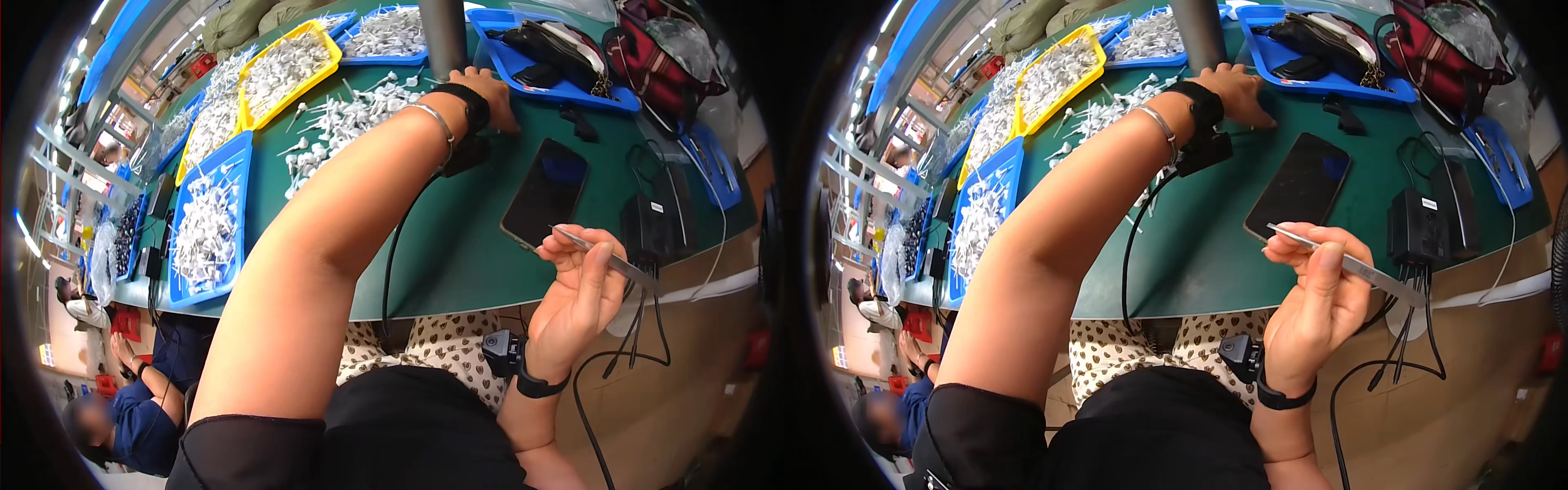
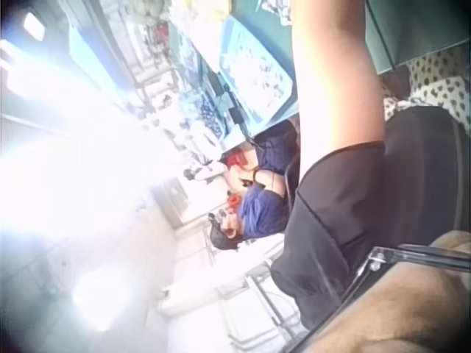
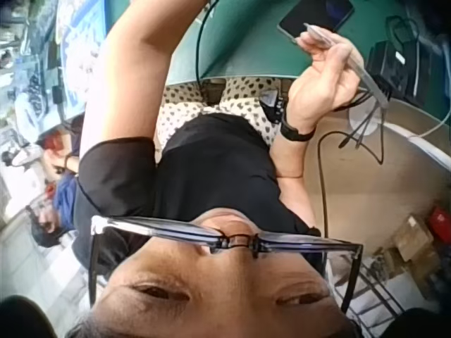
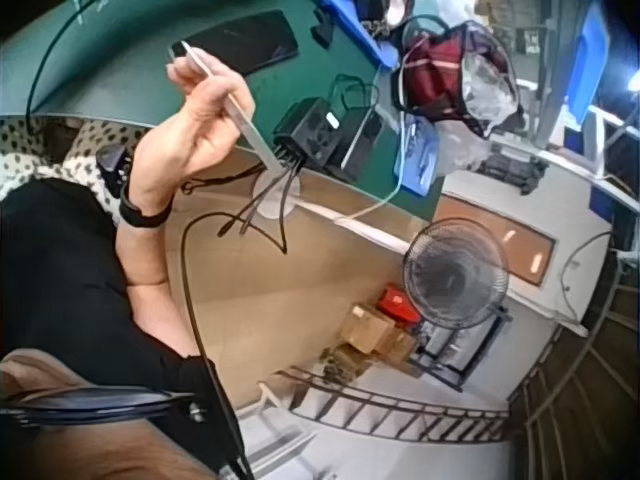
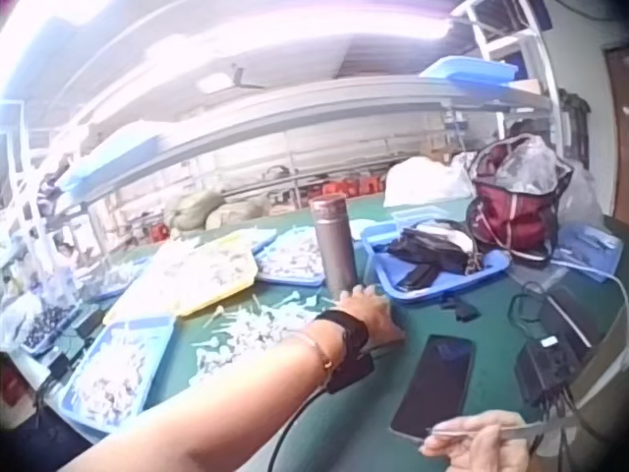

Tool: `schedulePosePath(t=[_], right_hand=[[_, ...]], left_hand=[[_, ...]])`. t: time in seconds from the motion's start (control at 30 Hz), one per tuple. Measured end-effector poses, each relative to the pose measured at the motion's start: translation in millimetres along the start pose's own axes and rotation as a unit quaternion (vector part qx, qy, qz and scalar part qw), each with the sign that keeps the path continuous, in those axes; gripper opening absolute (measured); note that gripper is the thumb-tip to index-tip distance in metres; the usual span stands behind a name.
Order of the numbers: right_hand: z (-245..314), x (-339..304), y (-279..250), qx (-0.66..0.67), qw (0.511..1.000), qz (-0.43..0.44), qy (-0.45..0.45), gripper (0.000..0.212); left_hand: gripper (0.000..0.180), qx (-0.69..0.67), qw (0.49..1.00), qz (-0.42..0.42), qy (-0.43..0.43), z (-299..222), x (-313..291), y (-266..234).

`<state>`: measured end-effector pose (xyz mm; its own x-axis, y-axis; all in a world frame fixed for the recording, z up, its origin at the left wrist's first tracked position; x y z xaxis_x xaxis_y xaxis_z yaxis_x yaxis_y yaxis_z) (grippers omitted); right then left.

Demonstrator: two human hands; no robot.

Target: The person uses tweezers to pick up small white plastic components from a pile on the table and places them into a blue tray. The person repeats this action continuously, transferring items one by one from the loose pile to the organized tray.

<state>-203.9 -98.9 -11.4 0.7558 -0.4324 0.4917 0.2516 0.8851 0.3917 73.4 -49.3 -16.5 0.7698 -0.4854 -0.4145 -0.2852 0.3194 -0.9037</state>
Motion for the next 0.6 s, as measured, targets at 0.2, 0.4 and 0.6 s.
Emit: schedulePosePath(t=[0.2, 0.4, 0.6], right_hand=[[-21.2, 14.1, -13.4, -0.002, 1.0, -0.011, 0.027, 0.024], [-34.5, 15.7, -29.4, -0.034, 0.997, -0.019, 0.071, 0.036], [-36.6, 9.2, -32.2, -0.052, 0.994, -0.026, 0.096, 0.039]], left_hand=[[0.063, 0.001, 1.0, -0.021, 0.022, 24.2, 56.7, -3.5], [0.048, -0.001, 0.997, -0.054, 0.057, 17.2, 54.5, -8.5], [0.051, -0.001, 0.999, 0.03, 0.039, 28.1, 87.3, 24.2]])
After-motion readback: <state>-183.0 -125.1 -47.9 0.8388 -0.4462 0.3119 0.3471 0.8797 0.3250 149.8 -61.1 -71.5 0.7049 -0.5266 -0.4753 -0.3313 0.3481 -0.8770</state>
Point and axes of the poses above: each hand's wrist, its own x-axis towards the middle knuckle, its own y-axis out of the palm, z = x × y, the point moved 9 cm from there along x, towards the middle knuckle, and after that the axes turned 14 degrees about z, right-handed, at the moved point
